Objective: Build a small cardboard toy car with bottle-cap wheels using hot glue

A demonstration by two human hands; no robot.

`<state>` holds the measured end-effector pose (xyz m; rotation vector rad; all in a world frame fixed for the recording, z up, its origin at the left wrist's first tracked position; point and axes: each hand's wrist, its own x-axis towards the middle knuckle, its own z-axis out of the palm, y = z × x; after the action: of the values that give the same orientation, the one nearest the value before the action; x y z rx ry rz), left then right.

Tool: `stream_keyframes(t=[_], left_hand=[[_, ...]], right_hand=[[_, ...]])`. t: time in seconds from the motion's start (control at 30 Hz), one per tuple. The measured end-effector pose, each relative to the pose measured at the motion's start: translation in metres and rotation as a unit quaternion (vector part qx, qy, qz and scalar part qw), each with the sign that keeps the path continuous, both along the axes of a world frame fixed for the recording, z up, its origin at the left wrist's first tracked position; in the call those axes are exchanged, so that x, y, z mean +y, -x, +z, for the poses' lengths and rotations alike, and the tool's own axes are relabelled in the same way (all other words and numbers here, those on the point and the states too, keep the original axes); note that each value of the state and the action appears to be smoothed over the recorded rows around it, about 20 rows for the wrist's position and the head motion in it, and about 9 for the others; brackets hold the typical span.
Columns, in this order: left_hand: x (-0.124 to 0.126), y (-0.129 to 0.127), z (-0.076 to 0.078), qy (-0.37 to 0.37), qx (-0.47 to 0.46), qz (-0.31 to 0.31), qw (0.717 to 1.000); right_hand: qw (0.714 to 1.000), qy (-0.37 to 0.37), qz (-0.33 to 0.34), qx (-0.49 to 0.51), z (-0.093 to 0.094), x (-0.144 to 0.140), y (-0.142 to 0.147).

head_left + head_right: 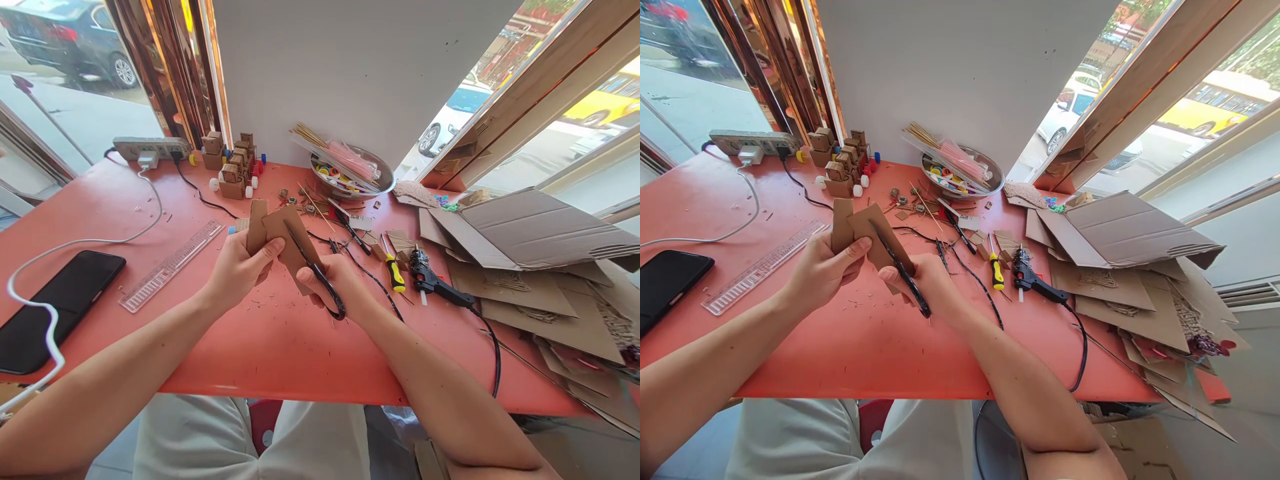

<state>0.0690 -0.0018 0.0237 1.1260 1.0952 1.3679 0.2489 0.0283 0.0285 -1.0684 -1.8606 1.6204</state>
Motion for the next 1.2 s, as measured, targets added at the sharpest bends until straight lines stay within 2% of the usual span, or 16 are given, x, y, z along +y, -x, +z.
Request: stream_keyframes(t=[0.13, 0.27, 0.43, 0.73, 0.9, 1.03, 1.2], left_hand=[[0.0, -0.001, 0.0, 0.001, -0.002, 0.004, 1.0], [0.0, -0.004, -0.002, 0.021, -0.022, -0.009, 0.999], [0.0, -0.006, -0.006, 0.044, -0.036, -0.043, 0.997], [-0.001, -0.008, -0.007, 0.036, -0.005, -0.063, 0.997], [-0.002, -0.012, -0.012, 0.039, -0.011, -0.025, 0.999], [0.002, -0.011, -0.012, 0.02, 0.004, 0.002, 1.0], [0.002, -0.009, -0.009, 0.017, 0.003, -0.032, 0.999]], right_hand=[[1.0, 0.012, -0.003, -0.01, 0.0, 0.001, 0.0], [0.999, 0.023, -0.013, 0.023, -0.002, 0.003, 0.002], [0.998, 0.018, 0.018, 0.049, -0.006, 0.004, 0.002], [0.998, -0.004, -0.002, 0.063, -0.007, 0.003, 0.003], [0.997, -0.034, 0.043, 0.051, -0.008, -0.001, 0.006], [0.997, -0.046, 0.046, 0.038, -0.008, 0.0, 0.005], [0.998, -0.05, 0.032, 0.035, -0.009, -0.002, 0.005]])
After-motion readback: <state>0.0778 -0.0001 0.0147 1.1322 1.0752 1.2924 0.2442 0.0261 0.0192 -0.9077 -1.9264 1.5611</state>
